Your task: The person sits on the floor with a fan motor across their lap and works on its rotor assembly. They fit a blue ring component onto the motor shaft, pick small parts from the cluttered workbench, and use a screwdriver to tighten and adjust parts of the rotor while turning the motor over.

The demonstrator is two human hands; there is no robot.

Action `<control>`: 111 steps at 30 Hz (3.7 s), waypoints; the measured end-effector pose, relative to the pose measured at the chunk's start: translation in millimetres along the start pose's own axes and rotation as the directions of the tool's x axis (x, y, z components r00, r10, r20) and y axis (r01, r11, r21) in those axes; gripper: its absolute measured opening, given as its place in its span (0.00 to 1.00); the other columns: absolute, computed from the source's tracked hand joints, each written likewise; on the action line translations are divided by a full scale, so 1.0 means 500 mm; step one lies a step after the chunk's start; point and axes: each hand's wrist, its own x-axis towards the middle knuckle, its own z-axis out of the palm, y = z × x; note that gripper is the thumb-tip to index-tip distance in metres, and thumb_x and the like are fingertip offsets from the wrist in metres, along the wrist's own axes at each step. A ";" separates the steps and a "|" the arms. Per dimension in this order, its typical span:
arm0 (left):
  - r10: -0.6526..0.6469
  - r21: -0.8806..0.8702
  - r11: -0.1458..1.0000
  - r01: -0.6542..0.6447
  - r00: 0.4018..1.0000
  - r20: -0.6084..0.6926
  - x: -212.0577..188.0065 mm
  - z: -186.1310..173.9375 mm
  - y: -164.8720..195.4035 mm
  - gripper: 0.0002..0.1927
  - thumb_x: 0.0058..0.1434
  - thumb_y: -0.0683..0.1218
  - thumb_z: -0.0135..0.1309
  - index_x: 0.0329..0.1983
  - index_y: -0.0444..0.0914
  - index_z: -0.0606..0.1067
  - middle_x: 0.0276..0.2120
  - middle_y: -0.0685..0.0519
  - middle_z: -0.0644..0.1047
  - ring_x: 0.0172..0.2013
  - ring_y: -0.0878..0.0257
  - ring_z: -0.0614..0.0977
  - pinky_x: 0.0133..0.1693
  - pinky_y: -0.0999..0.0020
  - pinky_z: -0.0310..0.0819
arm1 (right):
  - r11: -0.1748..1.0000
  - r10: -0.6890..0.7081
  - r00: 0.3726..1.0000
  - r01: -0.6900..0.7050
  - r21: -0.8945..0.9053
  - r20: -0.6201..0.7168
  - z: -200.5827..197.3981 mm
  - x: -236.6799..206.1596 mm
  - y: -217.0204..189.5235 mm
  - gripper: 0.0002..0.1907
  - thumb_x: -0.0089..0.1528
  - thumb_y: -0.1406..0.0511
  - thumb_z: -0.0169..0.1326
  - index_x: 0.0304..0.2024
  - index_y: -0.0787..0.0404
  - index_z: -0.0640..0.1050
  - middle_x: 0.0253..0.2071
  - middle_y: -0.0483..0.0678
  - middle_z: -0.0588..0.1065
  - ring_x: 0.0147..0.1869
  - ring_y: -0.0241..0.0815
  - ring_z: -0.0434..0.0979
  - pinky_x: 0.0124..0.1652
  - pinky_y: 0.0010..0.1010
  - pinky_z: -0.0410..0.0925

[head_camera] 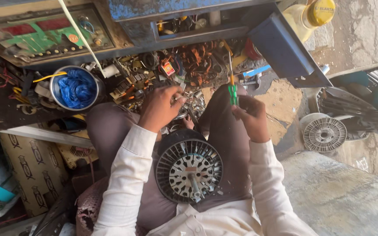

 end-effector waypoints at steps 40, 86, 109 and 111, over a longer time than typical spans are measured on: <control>0.216 -0.200 0.922 -0.332 0.868 -0.447 0.003 -0.005 0.014 0.10 0.64 0.42 0.64 0.45 0.39 0.76 0.33 0.55 0.79 0.30 0.61 0.82 0.32 0.65 0.75 | 0.920 -0.379 0.923 0.368 -0.133 -0.064 0.110 0.066 0.135 0.03 0.68 0.72 0.59 0.41 0.68 0.79 0.33 0.45 0.77 0.35 0.34 0.75 0.37 0.27 0.68; -0.354 0.321 0.922 0.214 0.802 0.481 0.005 0.038 -0.043 0.13 0.42 0.45 0.65 0.33 0.37 0.83 0.38 0.45 0.82 0.41 0.46 0.85 0.44 0.53 0.79 | 0.376 0.395 0.635 0.548 -0.747 0.664 0.399 0.223 0.145 0.03 0.61 0.71 0.60 0.37 0.66 0.81 0.32 0.47 0.78 0.35 0.38 0.77 0.37 0.31 0.70; 0.190 -0.180 0.969 -0.171 0.977 0.093 -0.028 0.090 -0.044 0.18 0.60 0.44 0.62 0.49 0.34 0.72 0.40 0.41 0.81 0.42 0.46 0.84 0.42 0.55 0.76 | 0.762 -0.035 0.959 -0.157 0.628 0.282 0.197 0.027 0.092 0.05 0.62 0.71 0.61 0.41 0.64 0.80 0.36 0.44 0.80 0.39 0.34 0.80 0.43 0.26 0.73; 0.120 -0.133 0.986 -0.103 0.985 0.128 -0.025 0.084 -0.049 0.16 0.61 0.44 0.62 0.48 0.34 0.73 0.38 0.41 0.81 0.41 0.46 0.84 0.41 0.54 0.75 | 0.792 -0.043 0.965 -0.126 0.598 0.260 0.198 0.033 0.095 0.05 0.62 0.71 0.61 0.41 0.64 0.81 0.35 0.44 0.81 0.38 0.33 0.80 0.42 0.26 0.73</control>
